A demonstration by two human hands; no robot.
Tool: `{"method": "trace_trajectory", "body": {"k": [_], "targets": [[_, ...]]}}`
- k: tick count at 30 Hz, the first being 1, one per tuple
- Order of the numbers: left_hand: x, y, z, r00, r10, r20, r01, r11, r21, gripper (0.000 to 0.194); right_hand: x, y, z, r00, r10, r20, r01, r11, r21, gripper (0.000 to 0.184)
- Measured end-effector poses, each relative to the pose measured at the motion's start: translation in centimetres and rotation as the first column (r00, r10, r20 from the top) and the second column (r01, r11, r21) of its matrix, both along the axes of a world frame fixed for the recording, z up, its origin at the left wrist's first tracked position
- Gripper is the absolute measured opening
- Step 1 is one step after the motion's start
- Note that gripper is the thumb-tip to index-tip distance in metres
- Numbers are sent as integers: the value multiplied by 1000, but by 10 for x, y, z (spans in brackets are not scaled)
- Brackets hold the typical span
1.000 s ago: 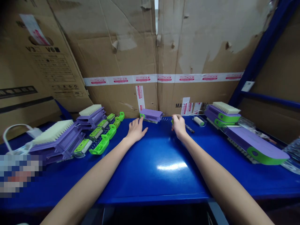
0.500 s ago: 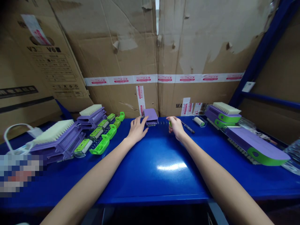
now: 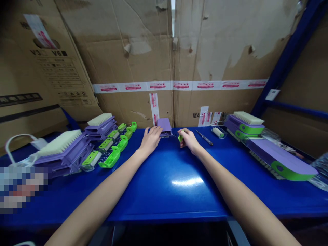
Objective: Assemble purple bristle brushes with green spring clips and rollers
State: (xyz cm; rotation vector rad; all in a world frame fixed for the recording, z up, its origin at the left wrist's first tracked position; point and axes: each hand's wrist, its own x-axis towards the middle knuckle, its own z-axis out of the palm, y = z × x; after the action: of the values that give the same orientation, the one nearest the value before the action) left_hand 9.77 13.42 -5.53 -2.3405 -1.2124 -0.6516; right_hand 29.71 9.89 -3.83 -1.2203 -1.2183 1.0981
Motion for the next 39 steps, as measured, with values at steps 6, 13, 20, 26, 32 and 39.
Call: {"method": "trace_trajectory", "body": {"k": [6,13,20,26,32,39], "targets": [[0,-2,5,999,15,-47,-13,999,37,39,-1,0,0,997,72,38,-70,997,-31,26],[6,-8,8,992,-62,-111,73,992,98,32,1,0,-1,998,52,44,-52,999,3,31],[8,-11,8,993,-39,-107,51,993,110,32,4,3,-5,991,131,30,-133,988,75,38],[9,-10,6,996,-23,-87,34,991,127,33,2,3,-4,992,123,26,-125,982,141,37],[10,-8,3,997,19,-79,-4,981,192,31,2,2,0,996,82,-19,-77,979,189,36],[10,-10,4,994,-22,-109,48,969,241,31,-6,0,-2,992,112,65,-116,991,63,37]]}}
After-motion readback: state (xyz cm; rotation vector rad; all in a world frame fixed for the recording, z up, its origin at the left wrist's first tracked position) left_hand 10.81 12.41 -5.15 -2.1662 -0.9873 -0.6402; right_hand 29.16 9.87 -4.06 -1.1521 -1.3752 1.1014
